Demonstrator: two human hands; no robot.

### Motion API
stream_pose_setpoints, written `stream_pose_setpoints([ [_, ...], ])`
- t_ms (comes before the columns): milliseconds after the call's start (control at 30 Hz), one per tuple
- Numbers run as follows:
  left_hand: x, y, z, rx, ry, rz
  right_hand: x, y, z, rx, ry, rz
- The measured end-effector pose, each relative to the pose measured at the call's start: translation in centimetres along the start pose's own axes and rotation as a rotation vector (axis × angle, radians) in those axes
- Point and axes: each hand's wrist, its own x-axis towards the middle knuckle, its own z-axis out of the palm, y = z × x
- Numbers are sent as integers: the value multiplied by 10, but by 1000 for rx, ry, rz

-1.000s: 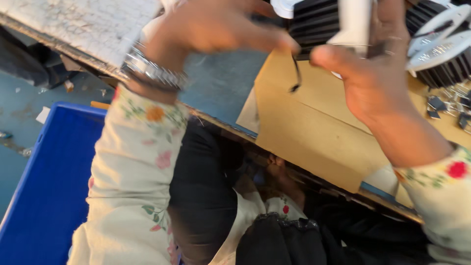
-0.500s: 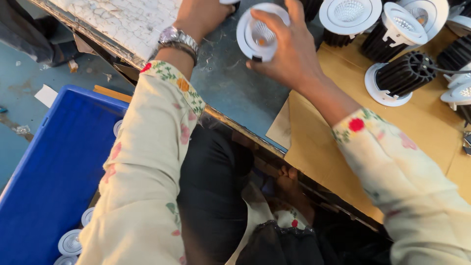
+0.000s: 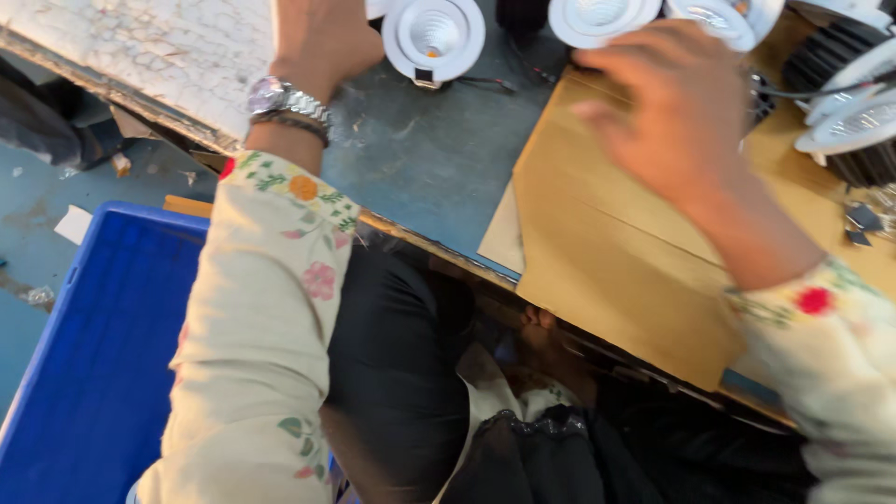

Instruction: The person assembles light fixtures by hand, attaching internal components and metal clips to several circular light units on a workbench.

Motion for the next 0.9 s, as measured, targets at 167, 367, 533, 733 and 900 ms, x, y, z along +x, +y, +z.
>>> stream_pose_setpoints([
  [167,29,69,-29,3,101,59,-58,55,-48,-219,-1,102],
  [367,24,268,-78,-679,-121,604,-109,11,-69,-5,-84,229],
  [533,2,341,-98,-819,-685,509,-187,-4,-137,185,168,486],
  [733,2,364,-97,-825,-692,472,-283,75,-184,159,236,1105],
  [900,0,380,-97,-616,-753,261,-293,58,-154,-76,-159,1183],
])
